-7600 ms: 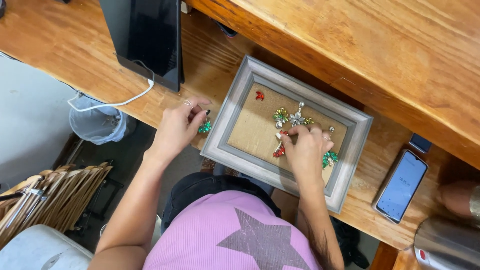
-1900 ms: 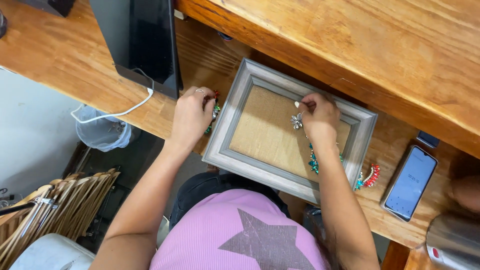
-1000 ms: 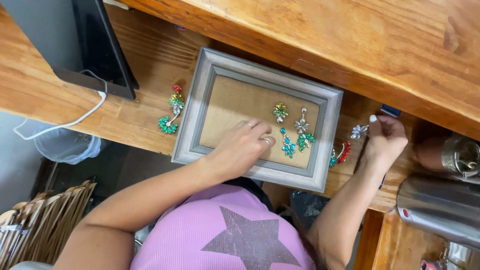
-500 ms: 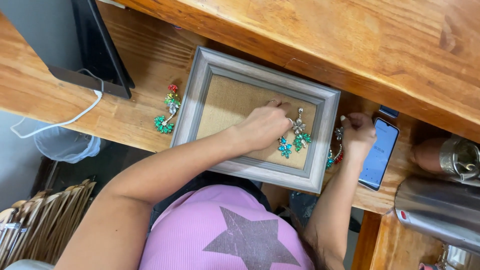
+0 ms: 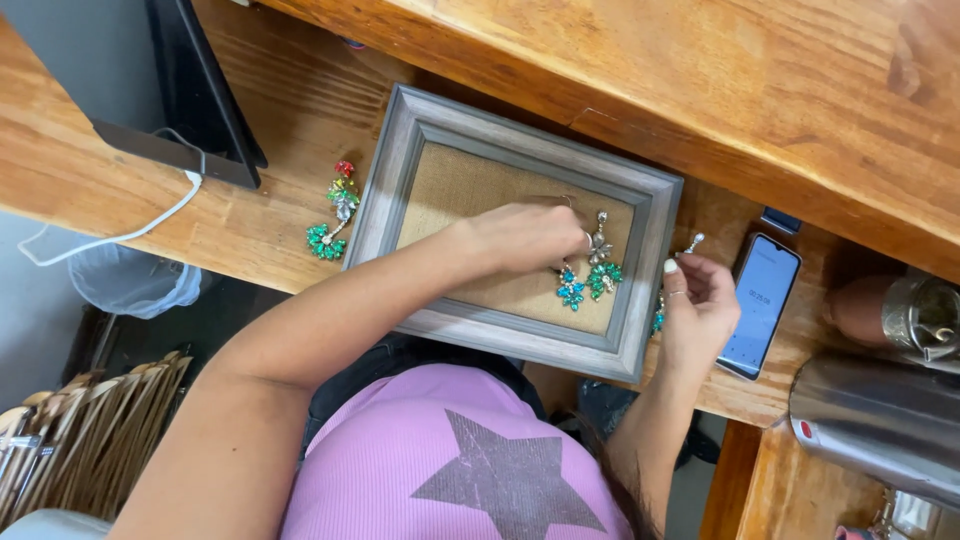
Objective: Arranging various pieces of jewelry like earrings and brooches inside a picture frame on a wooden table.
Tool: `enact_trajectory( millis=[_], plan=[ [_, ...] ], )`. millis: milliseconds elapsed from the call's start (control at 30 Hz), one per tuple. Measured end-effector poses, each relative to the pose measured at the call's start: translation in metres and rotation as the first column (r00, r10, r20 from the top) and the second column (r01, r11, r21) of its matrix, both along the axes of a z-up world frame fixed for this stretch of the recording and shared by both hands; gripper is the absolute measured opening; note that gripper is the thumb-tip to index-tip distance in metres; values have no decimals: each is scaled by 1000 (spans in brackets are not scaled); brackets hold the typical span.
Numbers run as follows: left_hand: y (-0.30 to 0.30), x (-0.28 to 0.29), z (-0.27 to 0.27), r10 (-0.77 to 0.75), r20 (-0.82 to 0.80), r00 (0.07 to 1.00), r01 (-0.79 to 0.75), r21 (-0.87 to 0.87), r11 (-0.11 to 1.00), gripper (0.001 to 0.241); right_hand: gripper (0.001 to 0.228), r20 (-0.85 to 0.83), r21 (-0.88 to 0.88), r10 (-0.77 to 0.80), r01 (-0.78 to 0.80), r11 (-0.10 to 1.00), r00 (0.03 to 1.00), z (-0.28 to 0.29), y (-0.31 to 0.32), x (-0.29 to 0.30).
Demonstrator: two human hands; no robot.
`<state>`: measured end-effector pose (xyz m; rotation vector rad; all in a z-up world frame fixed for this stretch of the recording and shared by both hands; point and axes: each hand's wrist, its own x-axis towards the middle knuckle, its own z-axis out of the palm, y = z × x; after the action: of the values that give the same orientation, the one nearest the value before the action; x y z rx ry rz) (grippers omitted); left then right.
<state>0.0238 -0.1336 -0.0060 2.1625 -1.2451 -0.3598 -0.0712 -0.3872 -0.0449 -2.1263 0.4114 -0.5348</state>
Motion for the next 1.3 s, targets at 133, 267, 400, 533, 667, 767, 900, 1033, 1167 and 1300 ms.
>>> enact_trajectory(
  millis=[133,267,400,533,667,767,900,1033,1167,1300],
  plan=[
    [7,1,14,-71,137,988,73,-6,997,11,18,-44,41,12,-10,999,999,4,8,-3],
    [23,-13,44,-45,290,956,57,-34,998,13,16,-51,74,40,-36,997,998,9,16,-7],
    [50,-36,76,-4,261,965,25,-78,997,15,15,-75,36,70,-67,997,995,5,18,-5],
    [63,-47,64,37,338,940,-4,-97,995,10,20,-226,-184,47,-90,979,973,12,29,2],
    [76,-62,63,132,353,926,-91,-131,987,5,27,-366,-305,51,-172,937,929,12,33,13],
    [96,-74,68,215,277,936,-168,-184,968,7,26,-407,-343,73,-226,912,911,10,35,26],
    [123,-79,68,363,117,924,-302,-359,883,9,26,-435,-398,93,-284,872,896,-3,40,52],
    [156,-91,77,504,54,862,-451,-370,812,9,17,-445,-457,118,-339,823,888,-10,41,72],
    [184,-105,79,659,29,751,-609,-354,710,16,21,-487,-448,120,-366,816,865,-42,29,84],
    [201,-110,80,721,-22,692,-685,-333,648,33,15,-489,-422,113,-348,837,865,-52,21,87]
  ],
)
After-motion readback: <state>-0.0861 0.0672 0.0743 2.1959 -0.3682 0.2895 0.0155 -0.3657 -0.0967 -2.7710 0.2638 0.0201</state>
